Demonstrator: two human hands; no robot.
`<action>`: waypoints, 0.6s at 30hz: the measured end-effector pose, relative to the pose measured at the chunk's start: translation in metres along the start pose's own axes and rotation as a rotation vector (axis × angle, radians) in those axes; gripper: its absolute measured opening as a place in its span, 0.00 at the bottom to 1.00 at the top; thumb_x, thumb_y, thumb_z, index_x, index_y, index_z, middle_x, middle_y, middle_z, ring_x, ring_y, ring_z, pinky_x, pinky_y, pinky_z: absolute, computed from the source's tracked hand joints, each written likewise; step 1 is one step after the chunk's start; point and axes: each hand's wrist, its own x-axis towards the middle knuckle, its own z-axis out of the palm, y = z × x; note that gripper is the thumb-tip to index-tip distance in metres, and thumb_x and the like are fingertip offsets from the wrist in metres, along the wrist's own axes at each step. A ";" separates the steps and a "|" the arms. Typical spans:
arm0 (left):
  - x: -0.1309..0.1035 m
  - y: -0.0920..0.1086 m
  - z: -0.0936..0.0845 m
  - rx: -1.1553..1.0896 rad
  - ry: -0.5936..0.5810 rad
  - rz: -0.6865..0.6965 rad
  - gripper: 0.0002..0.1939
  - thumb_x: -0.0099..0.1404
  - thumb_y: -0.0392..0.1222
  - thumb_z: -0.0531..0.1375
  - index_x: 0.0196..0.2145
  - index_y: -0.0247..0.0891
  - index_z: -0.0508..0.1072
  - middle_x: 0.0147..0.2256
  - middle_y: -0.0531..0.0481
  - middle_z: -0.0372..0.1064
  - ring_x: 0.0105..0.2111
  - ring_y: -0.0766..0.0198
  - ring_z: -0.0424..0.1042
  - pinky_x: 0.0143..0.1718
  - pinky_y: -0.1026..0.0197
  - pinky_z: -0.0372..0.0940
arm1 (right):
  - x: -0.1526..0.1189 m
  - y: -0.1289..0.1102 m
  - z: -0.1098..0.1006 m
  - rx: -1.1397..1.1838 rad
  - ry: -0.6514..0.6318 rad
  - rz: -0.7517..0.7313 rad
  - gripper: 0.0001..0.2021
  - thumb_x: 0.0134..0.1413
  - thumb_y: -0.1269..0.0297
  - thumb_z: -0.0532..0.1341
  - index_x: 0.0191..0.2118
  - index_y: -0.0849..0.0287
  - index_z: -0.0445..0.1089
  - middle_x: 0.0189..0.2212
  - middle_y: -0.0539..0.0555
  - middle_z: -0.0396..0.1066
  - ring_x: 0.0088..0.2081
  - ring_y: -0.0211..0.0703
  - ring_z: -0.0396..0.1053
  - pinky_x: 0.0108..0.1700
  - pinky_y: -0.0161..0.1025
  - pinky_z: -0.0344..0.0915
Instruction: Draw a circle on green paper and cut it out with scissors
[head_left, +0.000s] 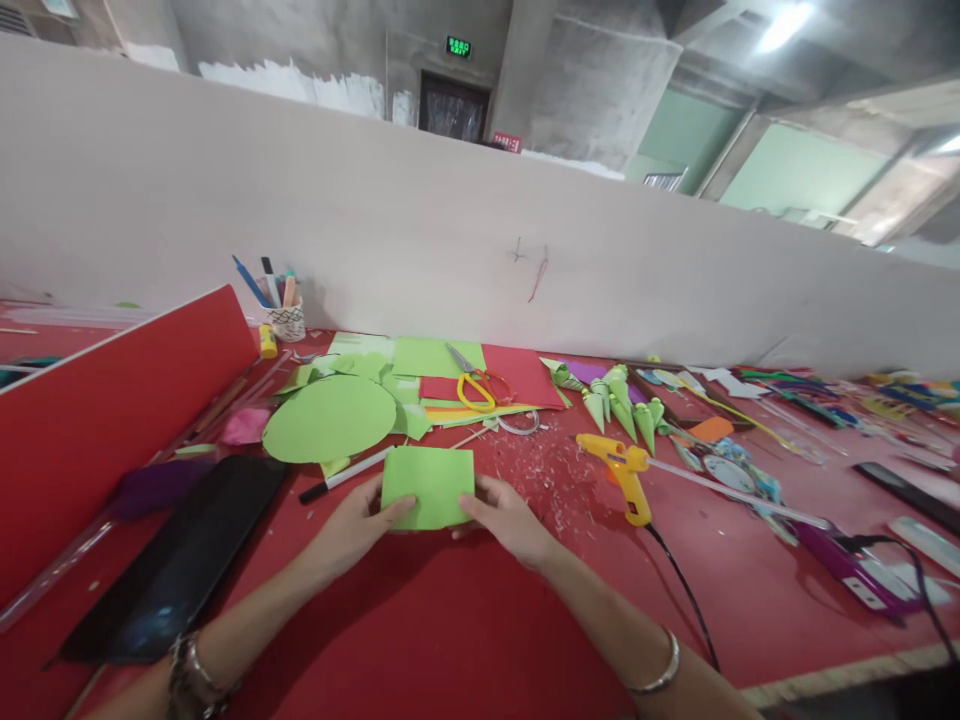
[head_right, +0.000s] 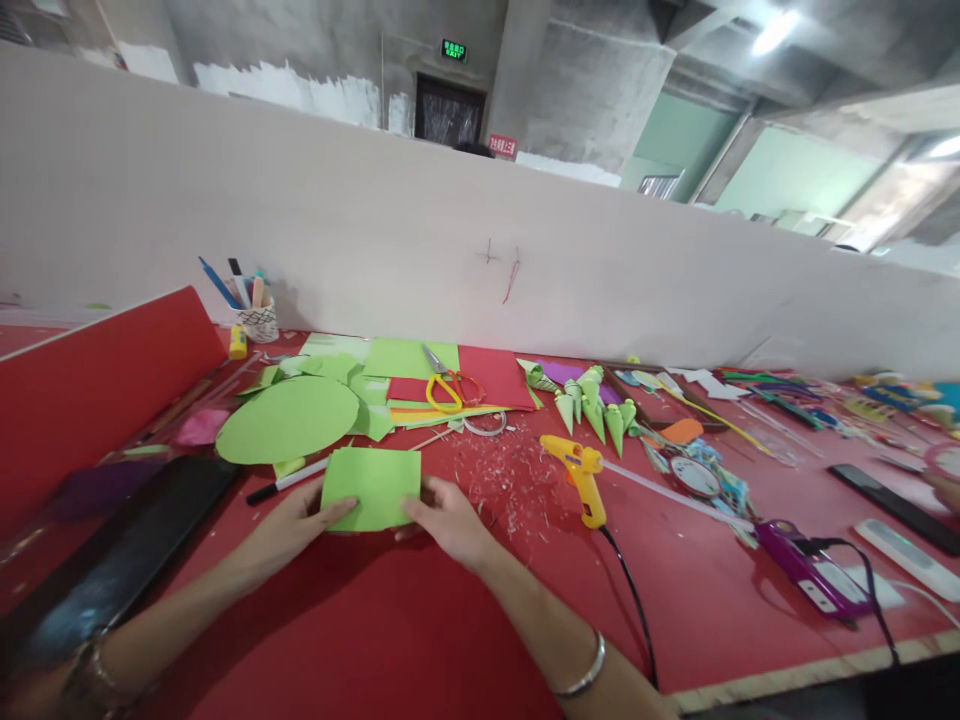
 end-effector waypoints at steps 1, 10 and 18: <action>-0.001 0.000 0.001 -0.030 -0.013 -0.015 0.22 0.51 0.49 0.62 0.41 0.35 0.68 0.39 0.45 0.70 0.36 0.58 0.69 0.37 0.59 0.65 | 0.000 0.000 0.000 -0.029 -0.006 0.010 0.20 0.41 0.51 0.63 0.36 0.62 0.64 0.27 0.51 0.70 0.24 0.37 0.68 0.31 0.39 0.66; -0.011 0.004 0.002 0.072 -0.234 -0.171 0.13 0.50 0.48 0.61 0.25 0.35 0.69 0.19 0.54 0.65 0.20 0.66 0.63 0.25 0.64 0.59 | 0.003 0.006 0.001 -0.148 -0.009 -0.007 0.20 0.40 0.50 0.63 0.33 0.63 0.64 0.21 0.48 0.68 0.19 0.33 0.66 0.23 0.33 0.65; -0.012 -0.002 0.002 0.271 -0.267 -0.075 0.17 0.56 0.54 0.56 0.26 0.35 0.70 0.23 0.52 0.64 0.22 0.68 0.56 0.24 0.66 0.52 | 0.004 0.011 0.002 -0.160 0.010 -0.026 0.21 0.40 0.48 0.62 0.32 0.63 0.63 0.18 0.47 0.66 0.18 0.33 0.65 0.22 0.33 0.63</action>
